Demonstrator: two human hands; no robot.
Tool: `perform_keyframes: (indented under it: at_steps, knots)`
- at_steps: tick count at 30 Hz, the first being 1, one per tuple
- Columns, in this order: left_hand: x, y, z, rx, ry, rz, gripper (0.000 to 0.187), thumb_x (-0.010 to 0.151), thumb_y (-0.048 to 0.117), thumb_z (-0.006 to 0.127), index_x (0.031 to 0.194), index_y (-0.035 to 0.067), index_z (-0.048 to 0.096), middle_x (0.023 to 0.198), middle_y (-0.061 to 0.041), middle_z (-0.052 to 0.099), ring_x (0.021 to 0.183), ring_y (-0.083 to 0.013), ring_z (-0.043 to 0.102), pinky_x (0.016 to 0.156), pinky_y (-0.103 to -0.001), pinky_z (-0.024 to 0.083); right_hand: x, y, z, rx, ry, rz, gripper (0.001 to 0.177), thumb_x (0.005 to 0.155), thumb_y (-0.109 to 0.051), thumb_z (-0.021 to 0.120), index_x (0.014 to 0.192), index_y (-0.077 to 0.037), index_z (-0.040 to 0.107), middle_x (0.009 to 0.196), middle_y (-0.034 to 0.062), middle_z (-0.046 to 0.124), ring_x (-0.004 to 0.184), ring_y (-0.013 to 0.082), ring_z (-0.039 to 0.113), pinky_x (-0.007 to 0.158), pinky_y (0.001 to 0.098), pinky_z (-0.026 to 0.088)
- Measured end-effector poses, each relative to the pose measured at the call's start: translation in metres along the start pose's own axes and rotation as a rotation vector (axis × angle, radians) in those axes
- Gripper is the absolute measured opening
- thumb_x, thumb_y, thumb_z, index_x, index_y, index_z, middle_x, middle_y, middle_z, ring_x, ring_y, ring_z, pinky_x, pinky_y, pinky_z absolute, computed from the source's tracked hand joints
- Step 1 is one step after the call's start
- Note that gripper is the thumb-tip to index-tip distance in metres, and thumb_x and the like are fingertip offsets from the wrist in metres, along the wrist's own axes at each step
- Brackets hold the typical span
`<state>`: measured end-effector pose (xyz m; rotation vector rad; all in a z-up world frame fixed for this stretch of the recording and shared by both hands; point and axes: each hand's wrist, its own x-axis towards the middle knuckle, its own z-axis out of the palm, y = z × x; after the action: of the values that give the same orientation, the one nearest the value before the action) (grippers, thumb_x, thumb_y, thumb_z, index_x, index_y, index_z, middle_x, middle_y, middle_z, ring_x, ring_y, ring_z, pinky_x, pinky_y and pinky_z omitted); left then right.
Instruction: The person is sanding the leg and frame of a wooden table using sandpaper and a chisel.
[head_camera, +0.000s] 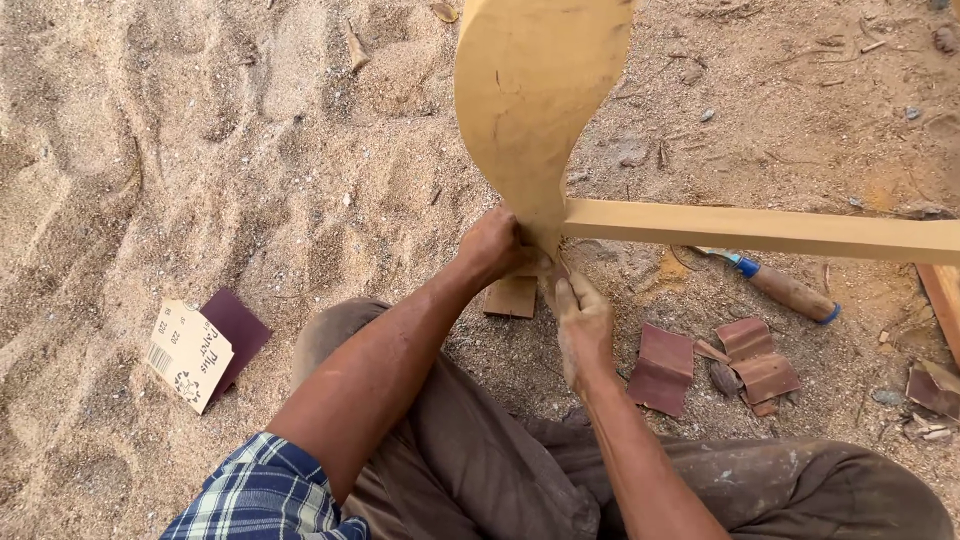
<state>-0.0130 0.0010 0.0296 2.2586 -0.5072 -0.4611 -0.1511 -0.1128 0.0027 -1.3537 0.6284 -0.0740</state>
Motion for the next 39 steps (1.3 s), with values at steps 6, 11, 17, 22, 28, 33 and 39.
perform_keyframes:
  at_steps: [6, 11, 17, 22, 28, 33, 39]
  knots:
    - [0.012, -0.019, 0.014, 0.020, -0.029, 0.034, 0.058, 0.068, 0.023, 0.093, 0.120, 0.011, 0.069, 0.106, -0.009, 0.079, 0.097, -0.0240, 0.077, 0.086, -0.038, 0.062, 0.024, 0.005, 0.002, 0.141, -0.038, -0.012, 0.043, 0.102, -0.013, 0.054, 0.143, -0.001, 0.052, 0.141, 0.0119, 0.062, 0.126, 0.0234, 0.063, 0.116, 0.0386, 0.045]
    - [0.003, -0.003, 0.002, -0.063, -0.008, 0.024, 0.065, 0.064, 0.019, 0.094, 0.120, 0.009, 0.064, 0.103, -0.009, 0.078, 0.096, -0.0245, 0.076, 0.085, -0.039, 0.061, 0.002, 0.010, -0.001, 0.107, 0.011, 0.019, 0.046, 0.099, -0.011, 0.054, 0.144, 0.001, 0.054, 0.138, 0.0180, 0.067, 0.125, 0.0261, 0.066, 0.115, 0.0399, 0.048]
    - [0.012, -0.020, 0.015, 0.021, -0.010, 0.019, 0.063, 0.068, 0.019, 0.093, 0.122, 0.009, 0.063, 0.105, -0.009, 0.077, 0.097, -0.0257, 0.075, 0.085, -0.040, 0.061, 0.013, 0.013, 0.001, 0.193, 0.006, 0.058, 0.046, 0.100, -0.008, 0.053, 0.145, 0.001, 0.047, 0.145, 0.0161, 0.058, 0.131, 0.0272, 0.061, 0.116, 0.0395, 0.046]
    - [0.014, -0.008, 0.009, 0.031, -0.024, 0.011, 0.065, 0.067, 0.022, 0.095, 0.123, 0.011, 0.064, 0.107, -0.009, 0.077, 0.097, -0.0252, 0.075, 0.087, -0.040, 0.060, -0.002, -0.009, 0.007, 0.081, 0.072, 0.083, 0.040, 0.102, -0.012, 0.051, 0.137, 0.004, 0.061, 0.136, 0.0248, 0.068, 0.123, 0.0333, 0.067, 0.111, 0.0401, 0.055]
    - [0.012, -0.011, 0.008, 0.079, 0.006, 0.004, 0.057, 0.069, 0.020, 0.092, 0.119, 0.009, 0.066, 0.103, -0.010, 0.076, 0.094, -0.0260, 0.074, 0.085, -0.040, 0.061, 0.001, 0.010, 0.003, 0.231, -0.004, -0.002, 0.039, 0.101, -0.009, 0.051, 0.138, 0.003, 0.055, 0.139, 0.0192, 0.064, 0.125, 0.0264, 0.066, 0.114, 0.0392, 0.053]
    - [0.011, -0.014, 0.010, 0.065, 0.008, 0.032, 0.055, 0.069, 0.020, 0.092, 0.118, 0.010, 0.069, 0.103, -0.010, 0.077, 0.094, -0.0255, 0.075, 0.084, -0.040, 0.061, 0.012, -0.008, 0.010, 0.078, 0.057, 0.081, 0.042, 0.104, -0.015, 0.052, 0.145, -0.002, 0.050, 0.142, 0.0163, 0.060, 0.130, 0.0236, 0.058, 0.115, 0.0401, 0.039]
    - [0.008, -0.007, 0.004, 0.033, 0.008, 0.050, 0.059, 0.064, 0.021, 0.095, 0.116, 0.009, 0.069, 0.101, -0.011, 0.077, 0.094, -0.0267, 0.075, 0.083, -0.041, 0.060, 0.001, 0.002, 0.001, -0.051, 0.062, 0.038, 0.041, 0.100, -0.012, 0.053, 0.138, 0.001, 0.062, 0.129, 0.0199, 0.073, 0.115, 0.0254, 0.070, 0.107, 0.0389, 0.054]
